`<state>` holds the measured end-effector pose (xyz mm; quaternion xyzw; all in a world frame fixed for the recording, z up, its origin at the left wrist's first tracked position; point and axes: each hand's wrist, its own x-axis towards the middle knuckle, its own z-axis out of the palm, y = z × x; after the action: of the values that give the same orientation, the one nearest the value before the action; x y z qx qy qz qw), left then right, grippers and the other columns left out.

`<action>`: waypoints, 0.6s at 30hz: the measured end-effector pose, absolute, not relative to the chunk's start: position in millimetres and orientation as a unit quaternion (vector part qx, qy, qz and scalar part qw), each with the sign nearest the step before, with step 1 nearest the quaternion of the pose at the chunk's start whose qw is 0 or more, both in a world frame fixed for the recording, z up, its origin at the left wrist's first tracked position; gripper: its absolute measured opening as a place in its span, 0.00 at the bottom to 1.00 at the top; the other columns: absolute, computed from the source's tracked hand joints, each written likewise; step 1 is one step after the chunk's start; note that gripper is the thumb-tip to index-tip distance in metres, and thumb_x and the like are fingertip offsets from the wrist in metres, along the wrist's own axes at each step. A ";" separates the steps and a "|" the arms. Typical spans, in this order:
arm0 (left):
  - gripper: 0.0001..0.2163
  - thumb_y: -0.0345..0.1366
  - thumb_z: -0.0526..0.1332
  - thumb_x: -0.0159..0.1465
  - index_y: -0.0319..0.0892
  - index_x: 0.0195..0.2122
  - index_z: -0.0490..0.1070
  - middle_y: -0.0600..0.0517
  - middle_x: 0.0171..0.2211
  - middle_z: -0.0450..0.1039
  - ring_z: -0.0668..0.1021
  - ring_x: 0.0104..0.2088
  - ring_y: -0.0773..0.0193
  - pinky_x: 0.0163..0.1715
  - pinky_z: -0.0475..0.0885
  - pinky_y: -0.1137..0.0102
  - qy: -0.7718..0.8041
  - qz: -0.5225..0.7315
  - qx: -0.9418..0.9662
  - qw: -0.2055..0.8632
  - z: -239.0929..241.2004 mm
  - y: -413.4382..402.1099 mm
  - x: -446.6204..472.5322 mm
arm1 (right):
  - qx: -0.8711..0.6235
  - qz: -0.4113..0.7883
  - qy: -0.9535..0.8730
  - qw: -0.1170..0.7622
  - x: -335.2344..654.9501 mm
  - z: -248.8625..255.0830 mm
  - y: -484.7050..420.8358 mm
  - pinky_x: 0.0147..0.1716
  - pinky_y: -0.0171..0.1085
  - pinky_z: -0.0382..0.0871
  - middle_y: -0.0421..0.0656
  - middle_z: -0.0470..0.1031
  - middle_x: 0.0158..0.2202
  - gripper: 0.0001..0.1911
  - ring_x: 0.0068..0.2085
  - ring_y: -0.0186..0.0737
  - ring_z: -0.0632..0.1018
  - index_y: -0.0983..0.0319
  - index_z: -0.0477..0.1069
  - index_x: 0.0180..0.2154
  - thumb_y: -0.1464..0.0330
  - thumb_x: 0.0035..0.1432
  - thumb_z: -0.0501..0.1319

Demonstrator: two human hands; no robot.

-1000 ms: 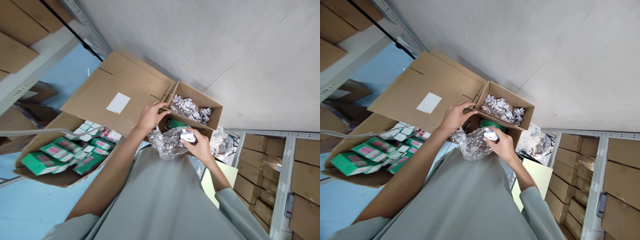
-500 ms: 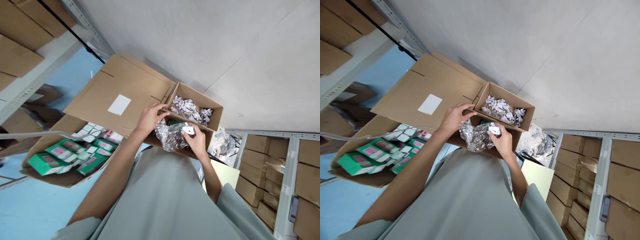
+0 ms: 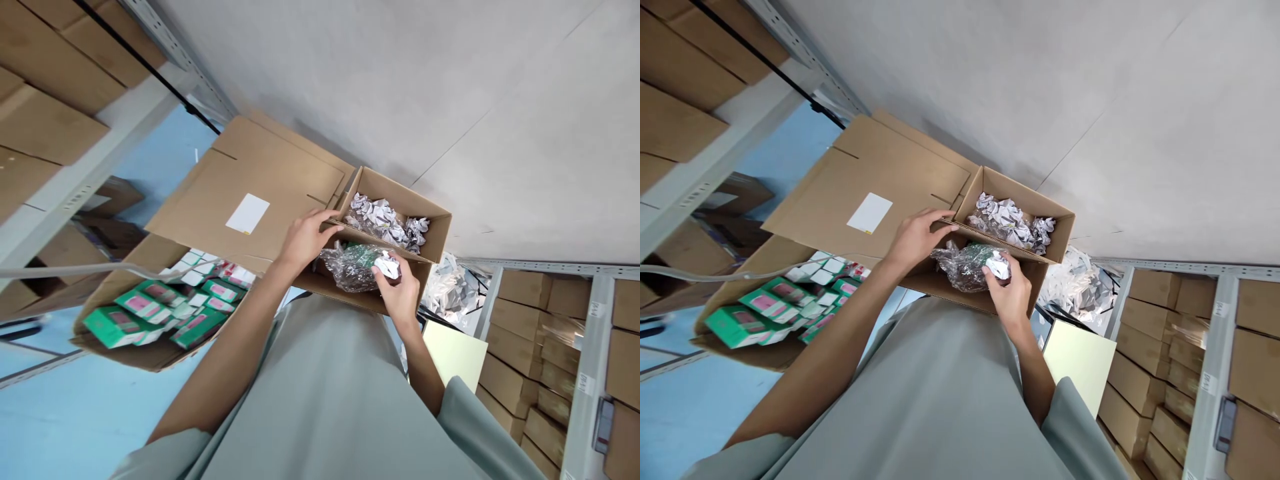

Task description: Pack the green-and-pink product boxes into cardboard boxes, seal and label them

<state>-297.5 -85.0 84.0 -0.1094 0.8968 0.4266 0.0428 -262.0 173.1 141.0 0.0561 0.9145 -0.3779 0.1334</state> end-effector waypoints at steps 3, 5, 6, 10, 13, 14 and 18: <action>0.16 0.42 0.65 0.74 0.48 0.59 0.81 0.45 0.58 0.83 0.83 0.59 0.48 0.62 0.75 0.58 0.898 0.425 -0.105 0.044 85.7 -85.1 -297.2 | 0.034 -0.371 0.902 0.217 -261.7 133.3 160.0 0.49 0.43 0.83 0.44 0.89 0.46 0.23 0.42 0.49 0.89 0.55 0.78 0.58 0.52 0.67 0.69; 0.15 0.42 0.64 0.74 0.49 0.59 0.81 0.45 0.58 0.83 0.83 0.58 0.49 0.62 0.75 0.58 0.898 0.424 -0.104 0.046 87.3 -85.1 -296.9 | -0.001 -0.364 0.885 0.289 -263.8 130.3 156.0 0.52 0.42 0.81 0.42 0.89 0.48 0.19 0.46 0.48 0.89 0.53 0.79 0.55 0.56 0.66 0.71; 0.16 0.42 0.64 0.74 0.49 0.59 0.81 0.45 0.57 0.83 0.83 0.58 0.49 0.62 0.75 0.59 0.898 0.424 -0.104 0.047 88.1 -85.2 -296.7 | -0.017 -0.357 0.881 0.310 -265.1 130.3 156.5 0.54 0.41 0.80 0.43 0.88 0.53 0.17 0.49 0.48 0.88 0.53 0.80 0.54 0.57 0.66 0.71; 0.16 0.44 0.64 0.74 0.50 0.60 0.81 0.46 0.58 0.83 0.83 0.58 0.49 0.61 0.76 0.59 0.898 0.421 -0.110 0.055 90.1 -85.0 -296.2 | -0.029 -0.313 0.910 0.271 -270.2 142.2 175.7 0.57 0.42 0.78 0.47 0.80 0.64 0.18 0.54 0.49 0.86 0.54 0.79 0.57 0.59 0.68 0.70; 0.16 0.45 0.64 0.74 0.50 0.60 0.81 0.47 0.59 0.83 0.83 0.59 0.49 0.62 0.75 0.59 0.897 0.423 -0.112 0.054 90.2 -84.4 -295.8 | -0.027 -0.262 0.935 0.236 -274.3 158.0 197.2 0.52 0.44 0.80 0.49 0.83 0.57 0.20 0.47 0.50 0.86 0.57 0.78 0.58 0.59 0.69 0.69; 0.16 0.45 0.64 0.74 0.50 0.60 0.81 0.47 0.59 0.83 0.83 0.59 0.48 0.63 0.75 0.59 0.897 0.425 -0.112 0.051 90.0 -84.2 -295.5 | -0.026 -0.239 0.944 0.228 -275.5 162.8 202.9 0.51 0.45 0.80 0.49 0.83 0.56 0.20 0.45 0.50 0.86 0.58 0.77 0.59 0.60 0.68 0.69; 0.15 0.43 0.65 0.74 0.51 0.59 0.81 0.47 0.59 0.83 0.83 0.61 0.48 0.64 0.75 0.58 0.894 0.434 -0.106 0.037 88.7 -84.2 -293.7 | -0.036 -0.161 0.961 0.223 -277.9 173.0 211.0 0.49 0.47 0.80 0.50 0.81 0.59 0.22 0.46 0.51 0.86 0.58 0.76 0.61 0.64 0.69 0.69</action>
<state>-293.7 -84.2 88.7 -0.1059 0.8938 0.4342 0.0373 -277.9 211.0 173.0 -0.0359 0.9607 -0.1610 0.2232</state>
